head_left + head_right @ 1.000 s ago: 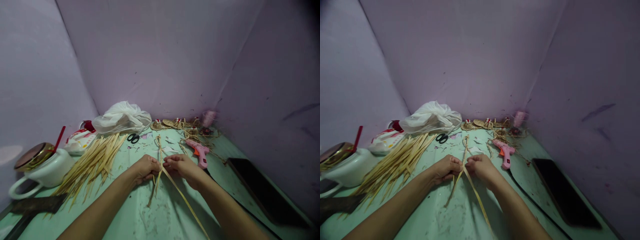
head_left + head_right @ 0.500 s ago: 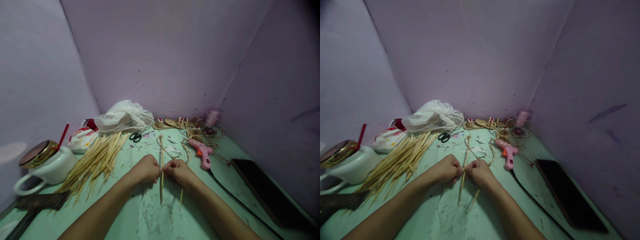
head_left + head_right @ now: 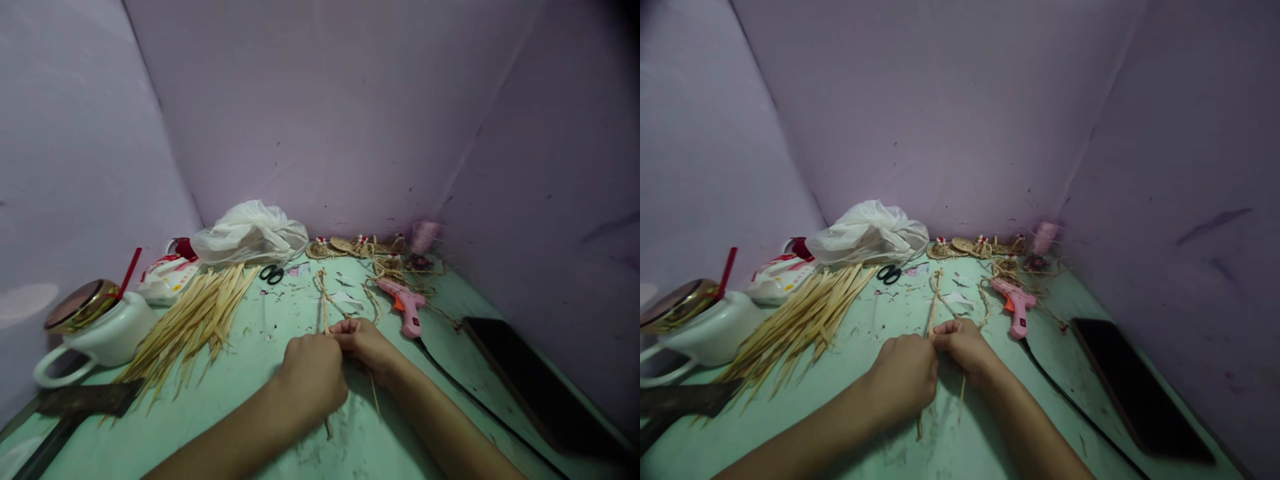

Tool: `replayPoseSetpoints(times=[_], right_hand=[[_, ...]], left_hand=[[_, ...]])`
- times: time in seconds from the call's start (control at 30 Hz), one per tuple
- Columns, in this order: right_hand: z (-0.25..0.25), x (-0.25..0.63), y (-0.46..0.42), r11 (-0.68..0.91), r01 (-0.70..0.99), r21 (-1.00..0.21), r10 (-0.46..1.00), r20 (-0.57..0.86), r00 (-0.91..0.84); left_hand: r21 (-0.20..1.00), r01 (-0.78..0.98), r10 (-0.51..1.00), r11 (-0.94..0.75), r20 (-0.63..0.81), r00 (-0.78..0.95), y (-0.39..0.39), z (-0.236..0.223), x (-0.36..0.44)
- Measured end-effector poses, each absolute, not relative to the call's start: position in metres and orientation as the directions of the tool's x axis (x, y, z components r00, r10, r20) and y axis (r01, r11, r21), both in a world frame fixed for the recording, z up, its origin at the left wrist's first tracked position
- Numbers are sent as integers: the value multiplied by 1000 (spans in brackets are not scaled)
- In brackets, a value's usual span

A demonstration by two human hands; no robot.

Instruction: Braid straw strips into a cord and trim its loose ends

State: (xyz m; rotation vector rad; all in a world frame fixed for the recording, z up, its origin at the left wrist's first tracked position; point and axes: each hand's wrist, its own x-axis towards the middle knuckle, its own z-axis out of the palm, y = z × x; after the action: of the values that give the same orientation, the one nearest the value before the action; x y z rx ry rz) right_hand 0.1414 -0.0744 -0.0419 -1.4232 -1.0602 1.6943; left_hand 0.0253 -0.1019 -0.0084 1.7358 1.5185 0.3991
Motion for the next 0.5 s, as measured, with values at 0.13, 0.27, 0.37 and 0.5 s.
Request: replayPoseSetpoints(times=[0.13,0.27,0.37,0.5], right_hand=[[-36,149,-73,-454,4,-891,860,-439,-259],[-34,151,-74,-423,18,-906,865,-410,-289],[-37,151,-73,-373,73,-925,879,-377,-292],[-43,151,-71,-244,225,-943,912,-302,-277]], left_hand=[[795,565,927,222,-351,130,-75,-1,7],[821,438,823,367,-506,259,-61,-8,4],[814,373,750,445,-567,341,-63,-18,8],[820,351,793,452,-549,262,-67,-24,11]])
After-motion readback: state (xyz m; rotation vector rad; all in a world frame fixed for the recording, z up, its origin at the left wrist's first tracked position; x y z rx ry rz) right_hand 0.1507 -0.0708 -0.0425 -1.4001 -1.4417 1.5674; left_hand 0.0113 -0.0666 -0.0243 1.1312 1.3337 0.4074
